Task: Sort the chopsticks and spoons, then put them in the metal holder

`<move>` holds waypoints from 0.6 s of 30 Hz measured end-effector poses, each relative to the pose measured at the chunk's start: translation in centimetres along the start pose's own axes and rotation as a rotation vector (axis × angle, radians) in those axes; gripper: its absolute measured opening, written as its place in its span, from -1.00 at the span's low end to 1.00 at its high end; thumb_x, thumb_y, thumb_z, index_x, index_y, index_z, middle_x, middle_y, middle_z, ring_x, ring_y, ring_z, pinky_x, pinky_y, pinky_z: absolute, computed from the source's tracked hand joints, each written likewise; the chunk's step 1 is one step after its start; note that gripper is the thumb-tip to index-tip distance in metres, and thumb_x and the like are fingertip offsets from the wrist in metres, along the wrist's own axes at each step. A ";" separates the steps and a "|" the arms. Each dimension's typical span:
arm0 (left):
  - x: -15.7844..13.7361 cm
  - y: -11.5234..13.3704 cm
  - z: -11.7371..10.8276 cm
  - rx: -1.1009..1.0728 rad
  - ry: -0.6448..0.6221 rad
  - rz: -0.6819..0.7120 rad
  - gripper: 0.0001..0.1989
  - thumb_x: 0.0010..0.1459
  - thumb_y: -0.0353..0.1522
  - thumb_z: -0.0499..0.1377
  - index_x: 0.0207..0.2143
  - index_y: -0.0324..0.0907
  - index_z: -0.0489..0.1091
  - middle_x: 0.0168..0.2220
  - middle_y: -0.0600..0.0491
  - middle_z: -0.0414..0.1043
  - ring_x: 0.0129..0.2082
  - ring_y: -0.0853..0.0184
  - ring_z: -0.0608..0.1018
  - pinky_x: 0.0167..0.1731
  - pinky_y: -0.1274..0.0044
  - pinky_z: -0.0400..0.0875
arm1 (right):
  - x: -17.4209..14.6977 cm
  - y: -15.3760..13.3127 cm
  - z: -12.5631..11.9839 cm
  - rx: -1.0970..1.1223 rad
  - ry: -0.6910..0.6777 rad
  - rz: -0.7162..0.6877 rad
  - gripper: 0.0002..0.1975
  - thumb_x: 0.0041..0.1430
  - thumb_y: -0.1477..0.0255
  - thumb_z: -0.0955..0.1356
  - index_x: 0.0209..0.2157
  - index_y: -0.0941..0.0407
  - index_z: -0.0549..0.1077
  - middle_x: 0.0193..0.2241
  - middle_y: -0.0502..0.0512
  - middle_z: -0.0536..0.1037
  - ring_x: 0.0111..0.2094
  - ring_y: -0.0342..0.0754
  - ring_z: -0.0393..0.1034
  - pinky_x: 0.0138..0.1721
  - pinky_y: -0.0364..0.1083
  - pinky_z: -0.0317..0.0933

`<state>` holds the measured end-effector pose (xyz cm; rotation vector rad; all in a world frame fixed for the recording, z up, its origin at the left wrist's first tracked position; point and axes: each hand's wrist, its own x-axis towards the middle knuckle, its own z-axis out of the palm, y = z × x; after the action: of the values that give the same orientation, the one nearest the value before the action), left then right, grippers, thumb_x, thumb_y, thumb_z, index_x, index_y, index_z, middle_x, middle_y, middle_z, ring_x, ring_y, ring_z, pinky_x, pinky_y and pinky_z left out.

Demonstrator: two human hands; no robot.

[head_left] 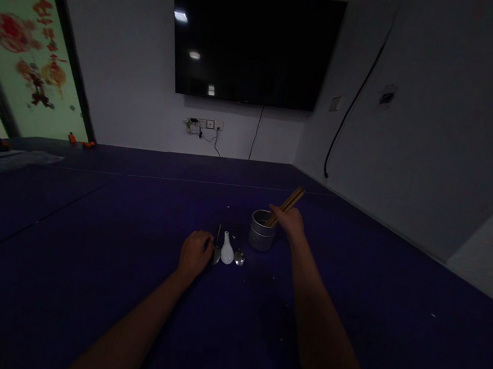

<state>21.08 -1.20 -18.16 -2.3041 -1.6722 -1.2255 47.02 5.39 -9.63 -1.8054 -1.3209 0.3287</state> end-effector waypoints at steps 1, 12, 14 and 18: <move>0.0 0.0 0.0 0.001 -0.005 -0.001 -0.78 0.16 -0.41 -0.04 -0.34 -0.17 0.40 -0.35 0.00 0.45 -0.26 0.29 0.46 -0.21 0.42 0.32 | 0.1 0.1 0.0 0.005 -0.001 0.002 -0.58 -0.06 0.11 0.36 -0.36 0.22 0.53 -0.35 0.30 0.56 -0.20 0.13 0.46 -0.30 -0.08 0.28; 0.1 0.1 -0.1 -0.001 -0.033 0.007 -0.81 0.14 -0.42 -0.01 -0.34 -0.19 0.41 -0.33 -0.01 0.47 -0.26 0.29 0.47 -0.21 0.44 0.32 | 0.6 1.1 1.1 0.117 -0.036 0.070 -0.49 -0.06 0.03 0.37 -0.33 0.25 0.48 -0.34 0.29 0.55 -0.22 0.08 0.47 -0.30 -0.09 0.30; 0.1 0.1 -0.1 -0.002 -0.036 0.006 -0.80 0.15 -0.42 -0.01 -0.35 -0.19 0.41 -0.34 -0.02 0.47 -0.26 0.29 0.47 -0.21 0.43 0.32 | 0.6 1.1 1.3 0.135 -0.045 0.087 -0.48 -0.06 0.04 0.37 -0.33 0.26 0.47 -0.35 0.29 0.55 -0.25 0.08 0.47 -0.32 -0.09 0.31; 0.1 0.1 -0.1 0.001 -0.032 0.004 -0.79 0.15 -0.40 -0.02 -0.35 -0.19 0.42 -0.35 -0.02 0.47 -0.26 0.28 0.47 -0.21 0.42 0.33 | 0.4 1.0 1.2 0.173 -0.063 0.090 -0.52 -0.06 0.06 0.38 -0.34 0.24 0.47 -0.40 0.24 0.55 -0.32 0.04 0.47 -0.37 -0.10 0.32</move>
<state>21.13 -1.23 -18.01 -2.3381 -1.6762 -1.1934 47.10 6.28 -11.03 -1.7230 -1.2171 0.5361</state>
